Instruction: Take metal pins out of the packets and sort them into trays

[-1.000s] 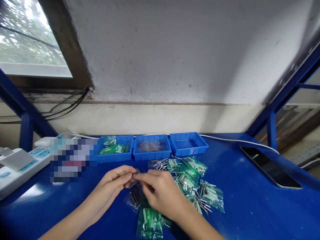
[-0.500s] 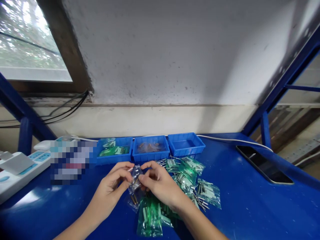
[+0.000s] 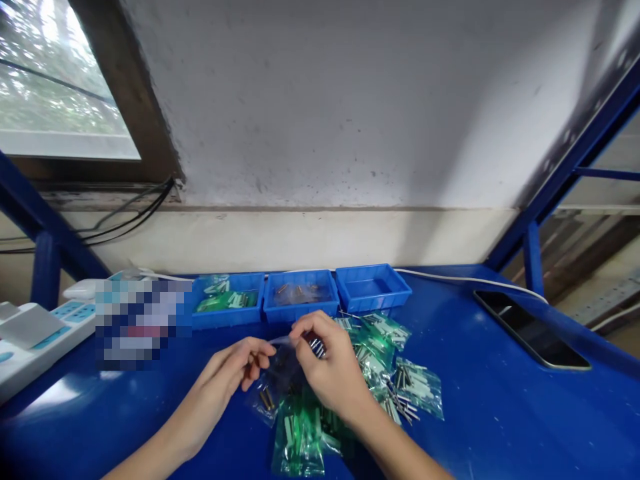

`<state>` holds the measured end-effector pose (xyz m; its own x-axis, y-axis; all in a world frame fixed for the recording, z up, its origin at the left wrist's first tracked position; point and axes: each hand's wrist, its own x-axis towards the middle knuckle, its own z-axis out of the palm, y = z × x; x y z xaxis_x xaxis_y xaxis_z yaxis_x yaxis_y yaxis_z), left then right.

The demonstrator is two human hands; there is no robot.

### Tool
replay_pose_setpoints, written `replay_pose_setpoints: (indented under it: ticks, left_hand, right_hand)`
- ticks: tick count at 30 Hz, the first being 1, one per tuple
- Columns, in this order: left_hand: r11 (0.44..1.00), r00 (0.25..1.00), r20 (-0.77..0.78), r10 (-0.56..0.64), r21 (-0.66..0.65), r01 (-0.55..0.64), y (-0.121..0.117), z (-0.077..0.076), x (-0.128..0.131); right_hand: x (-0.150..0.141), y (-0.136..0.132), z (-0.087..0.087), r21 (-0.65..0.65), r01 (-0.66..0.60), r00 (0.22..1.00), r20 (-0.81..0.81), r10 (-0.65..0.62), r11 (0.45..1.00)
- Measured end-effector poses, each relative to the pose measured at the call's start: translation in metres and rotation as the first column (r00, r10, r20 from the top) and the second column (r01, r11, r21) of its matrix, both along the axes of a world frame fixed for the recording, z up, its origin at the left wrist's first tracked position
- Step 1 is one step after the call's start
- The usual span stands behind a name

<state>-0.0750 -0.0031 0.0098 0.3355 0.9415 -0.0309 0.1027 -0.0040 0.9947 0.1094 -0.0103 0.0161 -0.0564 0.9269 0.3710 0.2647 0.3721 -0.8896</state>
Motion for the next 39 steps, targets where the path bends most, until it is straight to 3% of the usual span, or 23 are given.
replay_pose_setpoints:
  ticks: [2, 5, 9, 12, 15, 16, 18, 21, 24, 27, 30, 34, 37, 39]
  left_hand:
    - [0.997, 0.998, 0.063, 0.013, -0.082, -0.008, 0.001, -0.003, 0.002]
    - [0.999, 0.999, 0.018, 0.036, -0.027, -0.036, 0.004, -0.006, 0.002]
    - [0.958, 0.988, -0.121, 0.098, 0.280, -0.061, 0.005, -0.005, 0.000]
    - [0.855, 0.962, -0.233, 0.141, 0.519, 0.000, 0.002, -0.004, 0.000]
    - [0.776, 0.943, -0.283, 0.176, 0.629, 0.044, -0.002, -0.004, 0.001]
    - [0.776, 0.942, -0.286, 0.177, 0.629, 0.045, -0.003, -0.003, 0.002]
    - [0.826, 0.949, -0.275, 0.153, 0.563, 0.030, -0.003, -0.003, 0.002]
    - [0.946, 0.978, -0.165, 0.125, 0.316, -0.068, -0.001, -0.002, 0.002]
    - [0.989, 0.991, -0.022, 0.135, 0.065, -0.134, 0.004, -0.001, 0.002]
    - [0.991, 0.995, -0.019, 0.093, 0.095, -0.091, 0.005, 0.001, 0.002]
    - [0.928, 0.976, -0.145, 0.163, 0.358, -0.102, 0.004, 0.002, 0.000]
    - [0.744, 0.926, -0.307, 0.219, 0.667, 0.045, 0.001, -0.003, -0.001]
    - [0.695, 0.899, -0.395, 0.189, 0.700, 0.162, -0.002, -0.006, 0.002]
    - [0.721, 0.881, -0.442, 0.168, 0.664, 0.196, -0.006, -0.005, 0.003]
  right_hand:
    - [-0.002, -0.005, 0.000, 0.158, -0.002, 0.984, 0.177, -0.027, 0.987]
    - [-0.005, -0.009, -0.001, 0.206, -0.005, 0.947, 0.316, -0.061, 0.979]
    - [-0.006, -0.009, 0.002, 0.083, 0.031, 0.952, 0.301, -0.054, 0.996]
    - [-0.006, -0.007, 0.006, -0.072, -0.011, 0.981, 0.193, 0.024, 0.997]
    - [-0.008, -0.006, 0.007, -0.210, -0.035, 0.992, 0.109, 0.059, 0.977]
    - [-0.008, -0.007, 0.006, -0.213, -0.022, 0.992, 0.115, 0.048, 0.977]
    - [-0.009, -0.007, 0.004, -0.124, 0.010, 0.985, 0.169, 0.012, 0.992]
    - [-0.010, -0.009, 0.002, 0.091, -0.011, 0.964, 0.267, -0.014, 0.996]
    - [-0.011, -0.011, 0.000, 0.172, -0.077, 0.954, 0.300, 0.022, 0.982]
    - [-0.010, -0.012, 0.002, 0.151, -0.094, 0.962, 0.269, 0.051, 0.984]
    - [-0.009, -0.012, 0.008, 0.048, -0.034, 0.977, 0.210, 0.023, 0.998]
    - [-0.010, -0.007, 0.008, -0.185, -0.050, 0.994, 0.084, 0.066, 0.982]
    - [-0.013, -0.006, 0.004, -0.222, -0.004, 0.999, 0.047, 0.015, 0.975]
    - [-0.011, -0.008, 0.004, -0.066, 0.130, 0.988, 0.086, -0.124, 0.989]
